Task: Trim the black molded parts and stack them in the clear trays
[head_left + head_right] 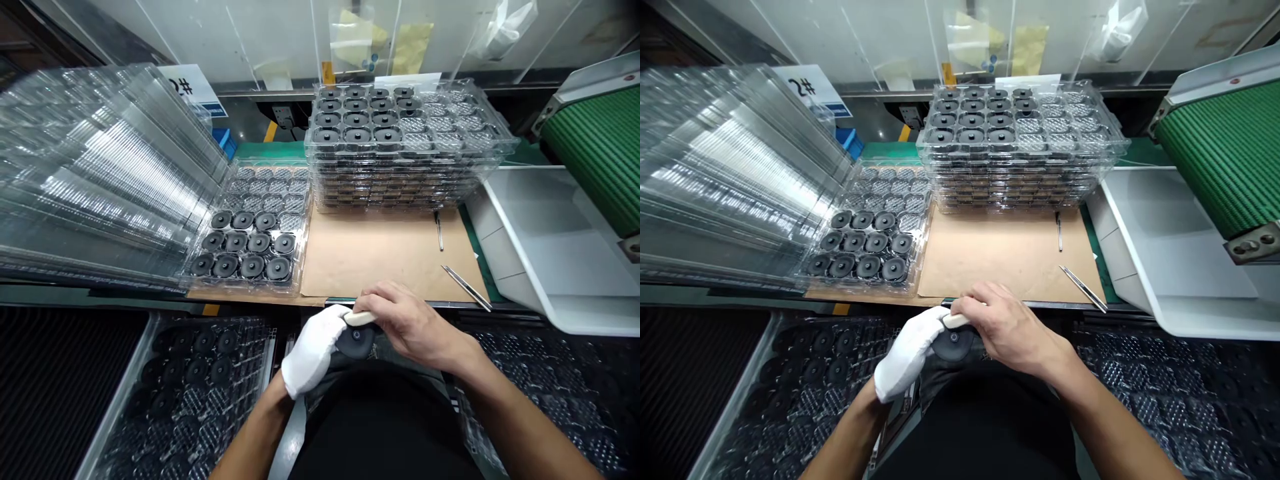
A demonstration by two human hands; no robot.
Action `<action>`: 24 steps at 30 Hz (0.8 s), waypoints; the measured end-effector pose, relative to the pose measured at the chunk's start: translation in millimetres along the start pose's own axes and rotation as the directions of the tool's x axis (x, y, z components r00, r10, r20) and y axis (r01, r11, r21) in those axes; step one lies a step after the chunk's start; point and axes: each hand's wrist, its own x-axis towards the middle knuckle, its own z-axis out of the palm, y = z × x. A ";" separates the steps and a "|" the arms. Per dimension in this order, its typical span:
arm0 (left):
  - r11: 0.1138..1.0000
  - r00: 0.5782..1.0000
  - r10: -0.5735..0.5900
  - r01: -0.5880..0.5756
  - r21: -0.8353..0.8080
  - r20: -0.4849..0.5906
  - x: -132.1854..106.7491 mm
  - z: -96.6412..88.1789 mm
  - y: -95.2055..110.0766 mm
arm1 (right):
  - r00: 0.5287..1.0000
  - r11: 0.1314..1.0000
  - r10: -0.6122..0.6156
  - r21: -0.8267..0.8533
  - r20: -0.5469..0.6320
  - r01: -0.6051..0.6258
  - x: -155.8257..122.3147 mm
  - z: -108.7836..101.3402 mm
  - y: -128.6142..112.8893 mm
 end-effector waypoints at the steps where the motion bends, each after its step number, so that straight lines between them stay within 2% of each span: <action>1: 1.000 1.000 -0.006 0.006 -0.018 0.008 -1.2 -0.4 -0.2 | 1.000 1.000 -0.003 -0.020 0.017 0.003 -0.3 -0.5 0.9; 3: 0.998 1.000 -0.018 0.019 -0.062 0.019 -3.7 -0.9 -1.0 | 1.000 0.999 -0.001 -0.034 0.023 0.001 -2.2 -2.8 2.4; 7: 0.988 1.000 -0.026 0.026 -0.152 0.002 -6.2 0.5 -3.6 | 0.997 0.999 0.052 -0.008 -0.054 -0.052 -7.0 -4.2 3.6; 11: 0.978 0.993 -0.062 0.041 -0.205 -0.096 -5.7 6.1 -5.3 | 0.980 0.989 0.148 0.021 -0.134 -0.147 -10.0 5.8 -1.0; 15: 0.940 0.956 -0.199 0.123 -0.319 -0.217 -3.1 14.1 -3.6 | 0.938 0.978 0.200 -0.003 -0.282 -0.209 -9.2 25.7 -11.8; 18: 0.914 0.926 -0.251 0.131 -0.384 -0.281 1.3 19.3 -0.5 | 0.902 0.977 0.194 -0.012 -0.386 -0.215 -5.4 41.5 -22.2; 20: 0.898 0.912 -0.261 0.110 -0.426 -0.315 5.2 21.5 1.6 | 0.890 0.979 0.184 -0.005 -0.416 -0.205 -2.6 49.0 -28.7; 24: 0.819 0.910 -0.300 0.093 -0.566 -0.286 12.3 21.1 6.2 | 0.924 0.986 0.149 0.128 -0.352 -0.110 -0.3 49.9 -36.0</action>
